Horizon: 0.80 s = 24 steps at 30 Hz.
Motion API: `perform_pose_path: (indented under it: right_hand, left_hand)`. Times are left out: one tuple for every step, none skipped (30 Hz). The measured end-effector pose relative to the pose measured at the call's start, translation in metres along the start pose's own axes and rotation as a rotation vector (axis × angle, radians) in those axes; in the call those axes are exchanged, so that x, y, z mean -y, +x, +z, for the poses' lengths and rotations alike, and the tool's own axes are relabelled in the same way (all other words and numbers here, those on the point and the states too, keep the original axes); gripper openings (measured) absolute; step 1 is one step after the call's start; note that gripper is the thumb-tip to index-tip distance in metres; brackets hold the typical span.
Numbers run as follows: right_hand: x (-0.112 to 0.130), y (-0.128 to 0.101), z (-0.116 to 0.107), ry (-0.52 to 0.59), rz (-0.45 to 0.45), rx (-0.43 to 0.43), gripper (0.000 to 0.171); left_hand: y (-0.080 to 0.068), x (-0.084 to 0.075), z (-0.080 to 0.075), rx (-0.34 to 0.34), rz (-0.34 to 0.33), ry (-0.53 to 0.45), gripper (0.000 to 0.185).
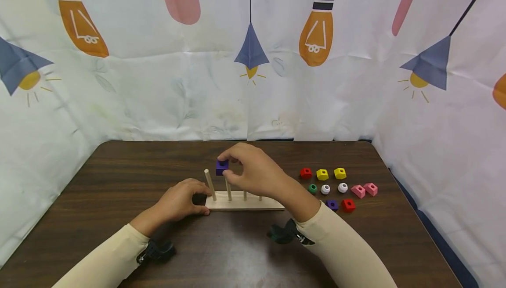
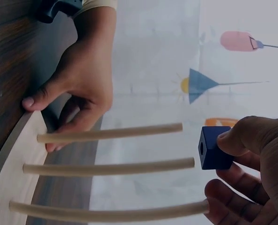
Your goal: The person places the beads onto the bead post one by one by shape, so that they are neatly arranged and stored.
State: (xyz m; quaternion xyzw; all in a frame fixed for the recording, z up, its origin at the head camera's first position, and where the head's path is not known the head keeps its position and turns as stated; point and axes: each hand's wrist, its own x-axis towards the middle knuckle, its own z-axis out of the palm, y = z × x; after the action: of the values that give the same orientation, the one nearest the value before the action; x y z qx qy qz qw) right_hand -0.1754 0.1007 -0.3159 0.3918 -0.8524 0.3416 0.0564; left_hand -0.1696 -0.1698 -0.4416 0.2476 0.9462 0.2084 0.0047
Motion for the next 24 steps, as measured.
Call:
perform_pose_path:
  right_hand:
    - [0.0, 0.001, 0.001, 0.004, 0.001, 0.001, 0.029]
    - [0.0, 0.001, 0.002, 0.006, -0.002, 0.001, 0.028]
    - [0.001, 0.002, 0.003, 0.009, -0.009, -0.003, 0.028]
    - [0.001, 0.002, 0.004, 0.011, -0.016, -0.008, 0.028]
    - [0.001, 0.003, 0.005, 0.016, -0.022, -0.012, 0.028]
    - [0.002, 0.004, 0.007, 0.02, -0.028, -0.018, 0.028]
    - [0.002, 0.005, 0.008, 0.021, -0.033, -0.022, 0.027]
    - [0.003, 0.005, 0.009, 0.022, -0.036, -0.025, 0.027]
    - [0.003, 0.006, 0.01, 0.025, -0.038, -0.027, 0.027]
    - [0.004, 0.007, 0.011, 0.025, -0.038, -0.028, 0.027]
    - [0.004, 0.008, 0.011, 0.026, -0.036, -0.027, 0.027]
    - [0.005, 0.009, 0.012, 0.024, -0.032, -0.028, 0.026]
    - [0.006, 0.009, 0.012, 0.023, -0.029, -0.028, 0.026]
    - [0.007, 0.01, 0.013, 0.021, -0.024, -0.026, 0.026]
    - [0.007, 0.011, 0.014, 0.019, -0.019, -0.024, 0.026]
    - [0.008, 0.012, 0.014, 0.018, -0.011, -0.021, 0.026]
    - [0.009, 0.013, 0.015, 0.02, -0.004, -0.02, 0.026]
    - [0.01, 0.014, 0.016, 0.022, 0.003, -0.018, 0.026]
    - [0.01, 0.014, 0.017, 0.027, 0.012, -0.014, 0.026]
    - [0.011, 0.015, 0.018, 0.031, 0.022, -0.01, 0.026]
    - [0.012, 0.015, 0.019, 0.038, 0.03, -0.008, 0.026]
    - [0.013, 0.015, 0.02, 0.042, 0.039, -0.006, 0.026]
    - [0.014, 0.015, 0.02, 0.048, 0.045, -0.005, 0.026]
    - [0.014, 0.016, 0.021, 0.052, 0.051, -0.005, 0.027]
  left_hand:
    - [0.0, 0.0, 0.0, -0.001, 0.002, 0.001, 0.042]
    - [0.0, 0.0, 0.0, -0.001, 0.003, 0.0, 0.042]
    - [0.0, 0.0, 0.0, -0.001, 0.004, -0.001, 0.042]
    - [0.001, 0.0, 0.0, -0.001, 0.004, -0.002, 0.042]
    - [0.001, 0.0, 0.0, -0.001, 0.004, -0.002, 0.042]
    - [0.001, 0.0, 0.0, -0.001, 0.003, -0.003, 0.042]
    - [0.001, 0.0, 0.0, -0.002, 0.002, -0.004, 0.042]
    - [0.001, 0.0, 0.0, -0.001, 0.0, -0.005, 0.042]
    - [0.001, 0.0, 0.0, -0.002, 0.0, -0.007, 0.042]
    - [0.001, 0.0, 0.0, -0.002, 0.0, -0.007, 0.042]
    - [0.001, 0.0, 0.0, -0.002, 0.001, -0.007, 0.042]
    - [0.001, 0.0, -0.001, -0.003, 0.003, -0.009, 0.042]
    - [0.001, 0.0, -0.001, -0.003, 0.003, -0.011, 0.042]
    - [0.002, 0.0, -0.001, -0.004, 0.004, -0.013, 0.042]
    - [0.002, 0.001, -0.001, -0.005, 0.005, -0.013, 0.042]
    - [0.002, 0.001, -0.001, -0.004, 0.004, -0.014, 0.042]
    - [0.002, 0.001, 0.0, -0.003, 0.003, -0.017, 0.042]
    - [0.001, 0.001, 0.0, -0.002, 0.001, -0.019, 0.042]
    - [0.001, 0.001, 0.0, 0.0, 0.0, -0.02, 0.042]
    - [0.001, 0.001, 0.0, 0.001, 0.0, -0.021, 0.042]
    - [0.001, 0.001, 0.0, 0.003, -0.001, -0.023, 0.041]
    - [0.001, 0.001, 0.0, 0.005, -0.001, -0.026, 0.042]
    - [0.001, 0.001, 0.0, 0.005, -0.001, -0.028, 0.041]
    - [0.001, 0.002, 0.0, 0.005, 0.0, -0.028, 0.041]
